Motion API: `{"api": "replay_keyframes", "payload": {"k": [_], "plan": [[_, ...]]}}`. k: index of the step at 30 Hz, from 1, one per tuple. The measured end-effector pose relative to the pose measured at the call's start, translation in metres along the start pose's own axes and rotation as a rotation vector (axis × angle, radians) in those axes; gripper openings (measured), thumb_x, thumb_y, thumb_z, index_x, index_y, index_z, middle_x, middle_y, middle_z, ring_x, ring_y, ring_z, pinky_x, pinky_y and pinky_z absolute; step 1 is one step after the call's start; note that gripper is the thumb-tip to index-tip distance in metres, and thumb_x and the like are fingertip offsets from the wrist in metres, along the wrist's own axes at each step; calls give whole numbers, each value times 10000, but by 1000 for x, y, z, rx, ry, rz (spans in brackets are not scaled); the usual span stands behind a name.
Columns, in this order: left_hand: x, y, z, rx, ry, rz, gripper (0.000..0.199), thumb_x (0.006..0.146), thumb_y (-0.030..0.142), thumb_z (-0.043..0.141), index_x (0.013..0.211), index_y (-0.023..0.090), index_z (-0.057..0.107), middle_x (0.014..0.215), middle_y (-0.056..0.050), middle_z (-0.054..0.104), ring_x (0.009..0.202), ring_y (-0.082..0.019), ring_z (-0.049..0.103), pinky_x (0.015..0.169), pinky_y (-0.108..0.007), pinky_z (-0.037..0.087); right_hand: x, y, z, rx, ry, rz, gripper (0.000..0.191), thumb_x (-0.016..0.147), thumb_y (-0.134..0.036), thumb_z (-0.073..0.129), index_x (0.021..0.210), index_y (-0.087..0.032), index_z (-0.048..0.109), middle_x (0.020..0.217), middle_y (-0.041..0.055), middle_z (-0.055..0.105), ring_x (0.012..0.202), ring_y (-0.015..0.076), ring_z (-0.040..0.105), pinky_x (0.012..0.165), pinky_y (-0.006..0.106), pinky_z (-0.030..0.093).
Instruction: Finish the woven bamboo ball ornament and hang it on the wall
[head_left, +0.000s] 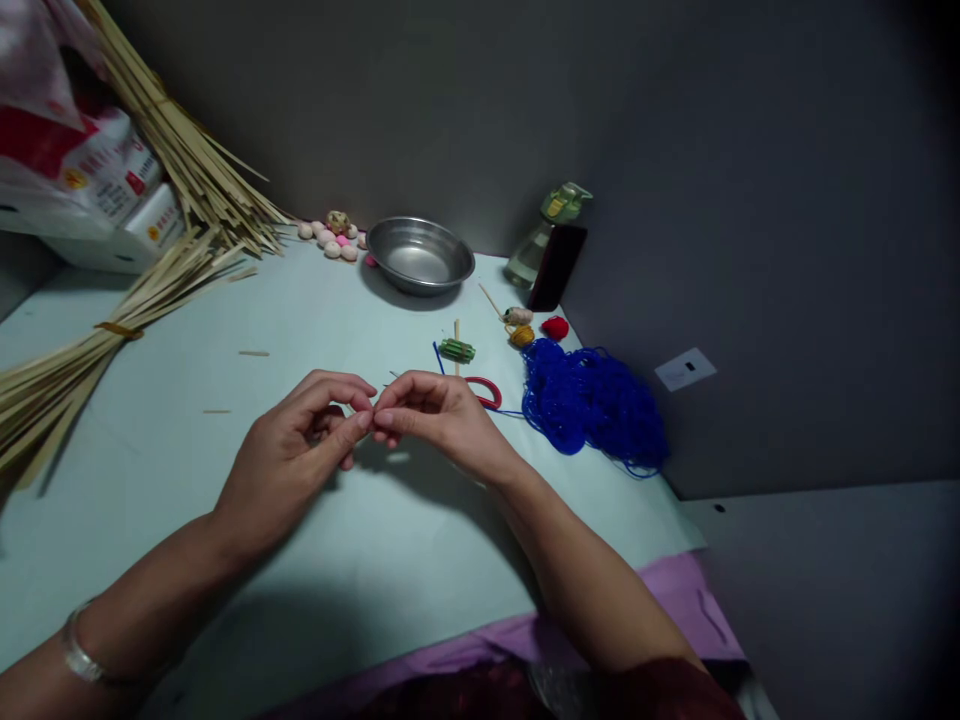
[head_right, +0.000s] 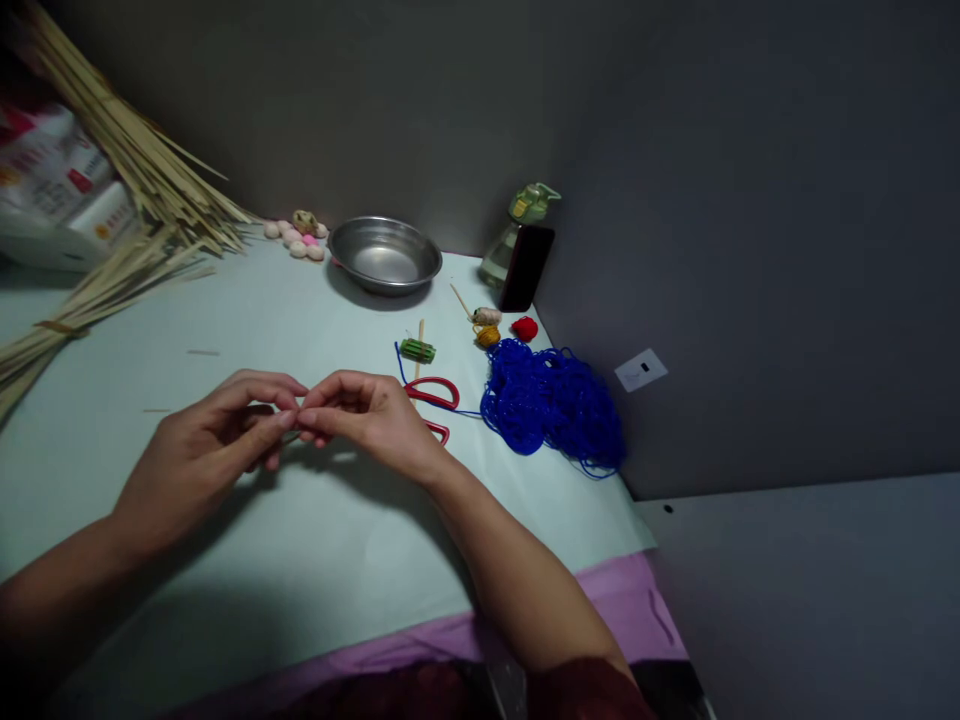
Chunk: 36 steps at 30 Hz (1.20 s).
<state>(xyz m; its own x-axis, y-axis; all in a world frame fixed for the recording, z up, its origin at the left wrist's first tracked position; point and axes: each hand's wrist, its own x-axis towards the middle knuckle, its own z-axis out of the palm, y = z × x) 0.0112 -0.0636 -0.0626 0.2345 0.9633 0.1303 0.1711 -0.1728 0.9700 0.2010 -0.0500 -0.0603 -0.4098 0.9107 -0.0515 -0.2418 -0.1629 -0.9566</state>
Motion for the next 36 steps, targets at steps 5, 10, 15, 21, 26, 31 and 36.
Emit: {"api": "replay_keyframes", "payload": {"k": [5, 10, 15, 21, 26, 31, 36], "plan": [[3, -1, -3, -38, -72, -102, 270, 951, 498, 645, 909, 234, 685, 1217, -38, 674, 591, -88, 549, 535, -273, 475, 0, 1, -2, 33, -36, 22, 256, 768, -348, 907, 838, -178, 728, 755, -6, 736, 707, 115, 685, 683, 242, 555], [1, -1, -3, -10, -99, -89, 256, 1000, 461, 569, 945, 226, 657, 1228, -58, 677, 543, -77, 507, 515, -284, 458, 1, 0, -4, 91, -58, 67, 272, 741, -347, 926, 784, -174, 721, 843, 22, 773, 741, 123, 699, 675, 241, 563], [-5, -7, 2, 196, -39, 264, 146, 1012, 280, 536, 900, 238, 619, 1250, -108, 664, 851, -207, 671, 623, -326, 534, 1, -1, -5, 133, -47, 137, 308, 685, -354, 953, 756, -177, 711, 765, -7, 746, 679, 110, 668, 663, 242, 549], [-9, -9, 4, 196, -16, 281, 88, 1000, 271, 560, 936, 253, 619, 1284, -106, 664, 917, -229, 700, 680, -345, 568, 1, -3, -2, 83, -5, 98, 359, 634, -355, 967, 740, -187, 668, 763, -23, 722, 667, 106, 630, 670, 254, 530], [-1, -2, 2, -143, 15, -46, 155, 982, 377, 600, 1069, 252, 574, 1062, -47, 718, 557, -119, 628, 513, -283, 541, -3, -1, 7, -139, 119, -126, 246, 755, -303, 860, 821, -208, 643, 829, -14, 694, 732, 120, 637, 729, 277, 532], [4, 0, 3, -182, -19, -119, 225, 947, 400, 651, 1082, 225, 614, 647, 36, 663, 492, -145, 616, 483, -269, 528, -8, 5, 10, -687, 197, -459, 49, 942, -217, 623, 895, -219, 636, 879, 24, 685, 796, 154, 655, 751, 310, 540], [5, -1, 4, -169, -47, -136, 209, 939, 407, 662, 1037, 222, 662, 571, 34, 675, 471, -149, 616, 485, -264, 525, -9, 16, 7, -1109, 180, -679, 193, 1048, -206, 492, 1028, -218, 684, 917, 76, 726, 854, 204, 662, 813, 376, 541]]}}
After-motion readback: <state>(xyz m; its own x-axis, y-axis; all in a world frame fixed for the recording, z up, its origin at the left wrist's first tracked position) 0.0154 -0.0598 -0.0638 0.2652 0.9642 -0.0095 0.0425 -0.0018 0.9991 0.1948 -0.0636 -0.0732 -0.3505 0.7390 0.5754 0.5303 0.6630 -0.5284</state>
